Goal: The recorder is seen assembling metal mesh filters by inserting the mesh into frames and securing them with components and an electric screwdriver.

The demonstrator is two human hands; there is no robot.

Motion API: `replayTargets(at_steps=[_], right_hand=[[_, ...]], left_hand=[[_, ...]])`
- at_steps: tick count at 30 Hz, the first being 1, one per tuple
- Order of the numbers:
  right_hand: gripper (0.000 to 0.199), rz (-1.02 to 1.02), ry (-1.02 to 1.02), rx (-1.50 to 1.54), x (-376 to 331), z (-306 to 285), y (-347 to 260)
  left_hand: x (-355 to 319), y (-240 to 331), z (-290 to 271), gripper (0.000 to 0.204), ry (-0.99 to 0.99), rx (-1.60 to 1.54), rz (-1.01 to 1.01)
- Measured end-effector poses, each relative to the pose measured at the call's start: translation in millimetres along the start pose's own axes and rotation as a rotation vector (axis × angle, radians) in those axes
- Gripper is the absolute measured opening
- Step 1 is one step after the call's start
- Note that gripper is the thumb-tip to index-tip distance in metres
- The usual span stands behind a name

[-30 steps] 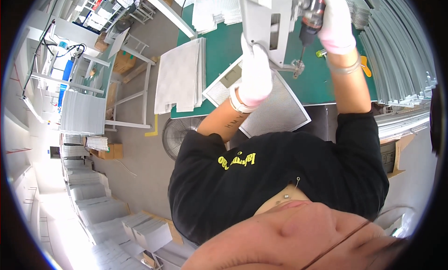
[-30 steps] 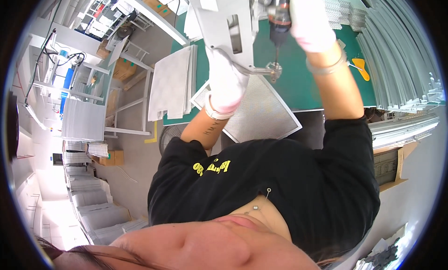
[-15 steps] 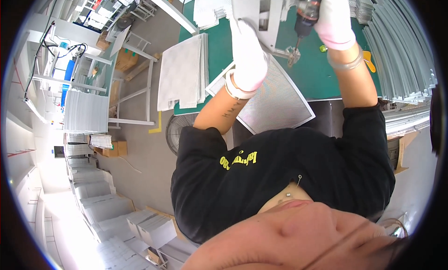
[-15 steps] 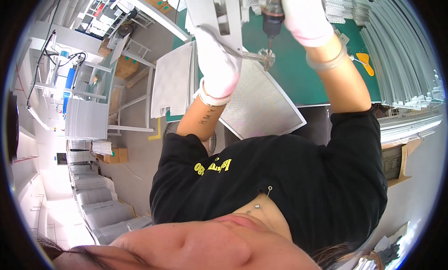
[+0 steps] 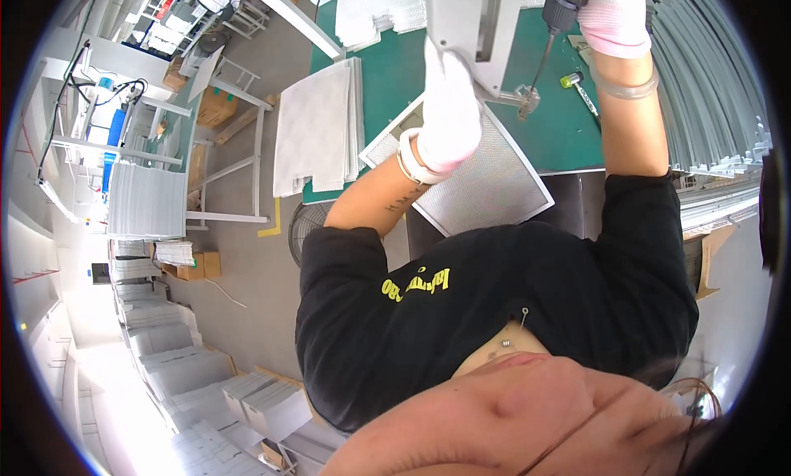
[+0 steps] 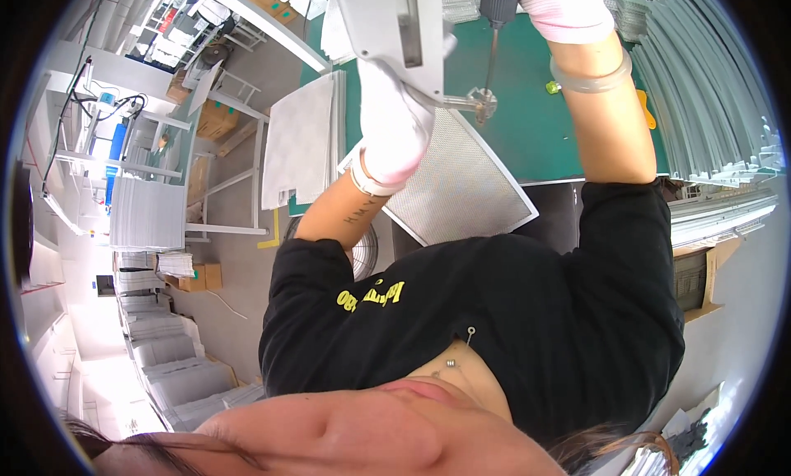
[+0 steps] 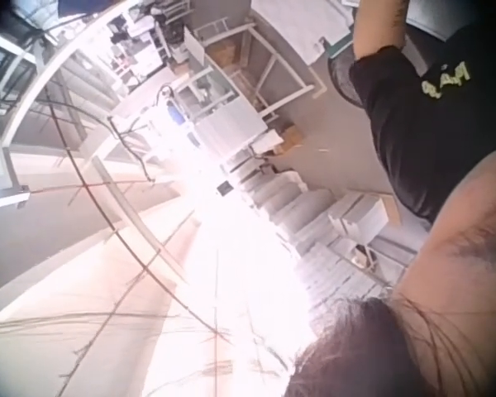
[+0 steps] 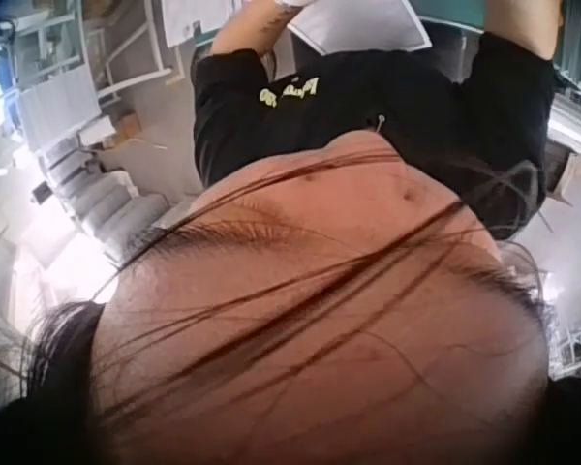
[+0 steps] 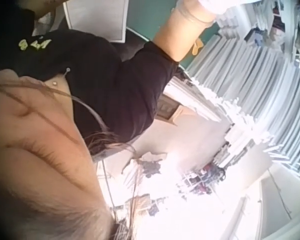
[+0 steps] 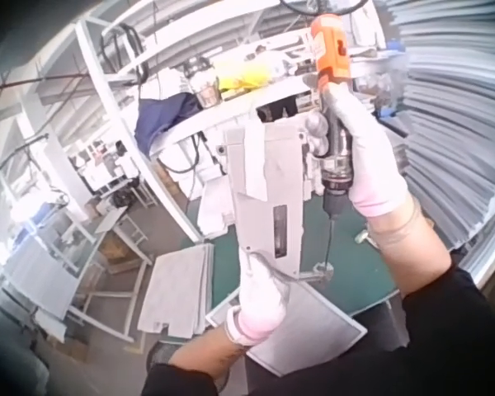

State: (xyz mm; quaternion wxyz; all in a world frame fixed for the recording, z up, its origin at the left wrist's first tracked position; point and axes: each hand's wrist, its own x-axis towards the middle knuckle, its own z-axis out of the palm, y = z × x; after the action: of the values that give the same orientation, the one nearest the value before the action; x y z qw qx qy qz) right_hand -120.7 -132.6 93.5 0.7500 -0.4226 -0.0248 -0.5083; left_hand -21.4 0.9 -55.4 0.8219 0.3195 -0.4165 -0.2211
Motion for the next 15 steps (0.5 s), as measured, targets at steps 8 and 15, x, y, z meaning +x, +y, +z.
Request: replayTargets(at_steps=[8,15], right_hand=[[0.026,-0.106,0.135,0.047,5.7,-3.1,-4.2],[0.019,-0.031,-0.009,0.221,9.6,-10.3,-8.3]], left_hand=[[13.6,33.8,-46.0,0.046,-0.197,0.548,0.284],[-62.6,2.4,-133.1,0.04,-0.096,1.842,-0.537]])
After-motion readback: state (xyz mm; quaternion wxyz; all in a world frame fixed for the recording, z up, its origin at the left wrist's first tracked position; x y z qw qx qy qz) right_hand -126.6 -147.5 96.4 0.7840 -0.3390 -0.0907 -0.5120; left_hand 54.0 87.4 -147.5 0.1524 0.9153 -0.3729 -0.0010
